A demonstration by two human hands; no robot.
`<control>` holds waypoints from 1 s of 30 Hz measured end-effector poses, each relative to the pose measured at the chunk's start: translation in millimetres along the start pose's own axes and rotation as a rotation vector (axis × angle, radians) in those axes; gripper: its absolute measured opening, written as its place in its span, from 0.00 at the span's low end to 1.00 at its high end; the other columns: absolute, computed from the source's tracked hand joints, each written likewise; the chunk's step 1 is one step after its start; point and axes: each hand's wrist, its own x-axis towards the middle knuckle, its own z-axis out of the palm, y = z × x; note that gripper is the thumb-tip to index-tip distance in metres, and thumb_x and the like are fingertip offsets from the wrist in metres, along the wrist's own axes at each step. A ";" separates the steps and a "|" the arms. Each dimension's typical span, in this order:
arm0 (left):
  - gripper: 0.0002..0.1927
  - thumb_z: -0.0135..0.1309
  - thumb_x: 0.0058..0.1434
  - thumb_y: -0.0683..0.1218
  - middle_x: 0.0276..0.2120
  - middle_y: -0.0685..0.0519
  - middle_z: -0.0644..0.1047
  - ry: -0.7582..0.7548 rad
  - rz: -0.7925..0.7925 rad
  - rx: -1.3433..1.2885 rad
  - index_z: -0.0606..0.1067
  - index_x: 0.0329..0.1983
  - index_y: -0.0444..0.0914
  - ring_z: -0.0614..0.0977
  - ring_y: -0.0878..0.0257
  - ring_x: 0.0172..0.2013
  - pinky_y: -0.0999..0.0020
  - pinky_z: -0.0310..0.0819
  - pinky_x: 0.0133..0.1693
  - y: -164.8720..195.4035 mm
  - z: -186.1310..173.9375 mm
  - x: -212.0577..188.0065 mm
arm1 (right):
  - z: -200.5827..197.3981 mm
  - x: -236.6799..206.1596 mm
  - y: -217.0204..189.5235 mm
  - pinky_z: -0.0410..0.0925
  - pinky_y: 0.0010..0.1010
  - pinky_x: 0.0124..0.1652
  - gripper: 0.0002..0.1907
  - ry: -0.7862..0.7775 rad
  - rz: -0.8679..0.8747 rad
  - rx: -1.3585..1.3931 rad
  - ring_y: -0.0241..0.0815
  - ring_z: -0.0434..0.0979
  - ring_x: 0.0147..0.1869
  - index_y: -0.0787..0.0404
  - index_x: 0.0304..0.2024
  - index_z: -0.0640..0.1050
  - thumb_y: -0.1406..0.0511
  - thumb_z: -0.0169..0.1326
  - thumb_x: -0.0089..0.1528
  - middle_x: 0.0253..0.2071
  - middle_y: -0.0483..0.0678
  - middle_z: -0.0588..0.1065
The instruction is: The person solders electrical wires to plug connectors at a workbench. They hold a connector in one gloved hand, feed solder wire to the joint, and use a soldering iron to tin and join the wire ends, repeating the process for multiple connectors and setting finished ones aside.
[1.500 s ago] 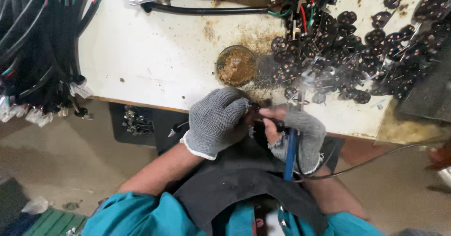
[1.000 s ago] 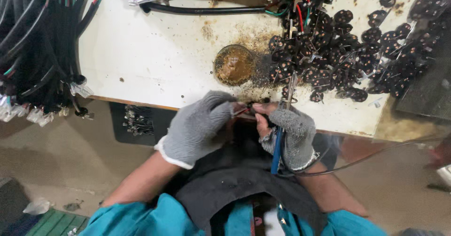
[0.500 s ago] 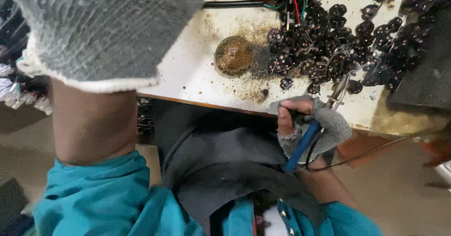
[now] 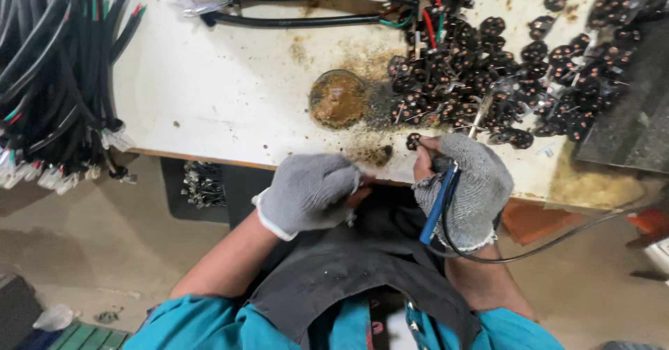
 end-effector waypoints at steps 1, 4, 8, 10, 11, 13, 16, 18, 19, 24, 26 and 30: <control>0.13 0.67 0.58 0.48 0.32 0.52 0.76 -0.012 -0.023 0.020 0.77 0.43 0.44 0.80 0.52 0.30 0.57 0.72 0.28 -0.8 1.9 -0.4 | 0.0 2.0 -1.4 0.73 0.34 0.45 0.08 -0.008 -0.021 -0.026 0.48 0.83 0.42 0.59 0.39 0.83 0.68 0.68 0.58 0.37 0.49 0.81; 0.21 0.67 0.56 0.49 0.31 0.51 0.76 -0.068 -0.073 0.039 0.78 0.53 0.42 0.80 0.51 0.30 0.56 0.72 0.28 0.9 1.0 10.2 | -2.7 -0.4 -3.8 0.72 0.32 0.42 0.06 -0.043 -0.053 0.016 0.46 0.82 0.38 0.60 0.37 0.84 0.70 0.67 0.57 0.34 0.49 0.81; 0.25 0.67 0.45 0.50 0.34 0.52 0.77 -0.171 -0.031 0.029 0.77 0.48 0.44 0.81 0.51 0.32 0.56 0.73 0.30 0.0 -5.7 20.3 | -2.0 -28.4 -0.5 0.74 0.27 0.42 0.04 -0.240 0.105 0.427 0.36 0.82 0.38 0.60 0.35 0.82 0.71 0.64 0.57 0.32 0.46 0.81; 0.23 0.66 0.41 0.49 0.36 0.54 0.78 -0.172 -0.017 0.022 0.77 0.44 0.47 0.82 0.52 0.34 0.57 0.74 0.30 -0.5 -4.9 19.1 | 7.0 -41.6 9.6 0.74 0.27 0.42 0.04 -0.280 0.190 0.570 0.34 0.82 0.39 0.60 0.36 0.82 0.71 0.64 0.58 0.34 0.46 0.81; 0.23 0.66 0.43 0.48 0.36 0.54 0.78 -0.143 -0.034 0.006 0.77 0.44 0.47 0.82 0.52 0.34 0.58 0.74 0.31 -0.1 -2.8 18.0 | 11.1 -47.7 15.0 0.74 0.27 0.42 0.05 -0.301 0.232 0.640 0.33 0.82 0.40 0.61 0.36 0.82 0.70 0.64 0.59 0.35 0.46 0.81; 0.21 0.66 0.45 0.48 0.36 0.54 0.78 -0.093 -0.069 0.042 0.77 0.43 0.47 0.82 0.53 0.35 0.57 0.74 0.31 1.8 3.5 16.3 | 18.8 -55.1 25.2 0.75 0.27 0.43 0.05 -0.289 0.174 0.599 0.33 0.82 0.41 0.61 0.40 0.81 0.70 0.63 0.60 0.37 0.45 0.81; 0.17 0.68 0.45 0.46 0.34 0.53 0.78 -0.053 -0.149 0.133 0.76 0.38 0.46 0.82 0.52 0.33 0.55 0.73 0.30 5.7 12.0 16.4 | 22.2 -56.8 31.4 0.73 0.27 0.41 0.07 -0.365 0.173 0.607 0.35 0.80 0.39 0.62 0.44 0.82 0.70 0.60 0.62 0.36 0.46 0.80; 0.16 0.67 0.45 0.43 0.33 0.52 0.78 -0.020 -0.219 0.117 0.77 0.37 0.46 0.82 0.52 0.33 0.56 0.74 0.31 5.5 11.6 16.0 | 17.0 -51.9 29.4 0.72 0.27 0.40 0.09 -0.396 0.153 0.594 0.36 0.79 0.39 0.63 0.45 0.82 0.70 0.58 0.63 0.36 0.47 0.81; 0.17 0.67 0.44 0.43 0.34 0.52 0.79 -0.006 -0.184 0.047 0.77 0.37 0.45 0.83 0.52 0.33 0.57 0.75 0.32 4.0 9.0 14.8 | 9.6 -49.4 27.3 0.72 0.28 0.41 0.09 -0.393 0.133 0.571 0.36 0.80 0.40 0.63 0.45 0.82 0.70 0.57 0.63 0.37 0.48 0.81; 0.18 0.65 0.49 0.40 0.34 0.52 0.80 0.187 -0.071 -0.185 0.80 0.45 0.44 0.85 0.57 0.34 0.66 0.80 0.35 -8.9 -11.5 0.3 | -3.1 -31.4 1.9 0.74 0.29 0.47 0.11 -0.301 -0.025 0.379 0.37 0.83 0.45 0.63 0.46 0.82 0.71 0.55 0.62 0.42 0.49 0.82; 0.15 0.67 0.53 0.41 0.33 0.53 0.81 0.176 -0.026 -0.146 0.81 0.45 0.45 0.84 0.58 0.31 0.67 0.77 0.32 -10.5 -12.6 -3.3 | 6.4 -21.8 -9.6 0.74 0.29 0.46 0.11 -0.286 -0.093 0.270 0.38 0.83 0.44 0.63 0.44 0.84 0.72 0.56 0.60 0.41 0.49 0.83; 0.12 0.71 0.60 0.55 0.29 0.58 0.79 0.108 -0.278 -0.025 0.81 0.40 0.50 0.83 0.62 0.28 0.67 0.76 0.32 -5.5 -1.9 1.6 | 19.3 1.4 -14.5 0.74 0.26 0.46 0.07 -0.136 -0.108 0.306 0.40 0.83 0.42 0.64 0.45 0.83 0.72 0.58 0.65 0.43 0.49 0.83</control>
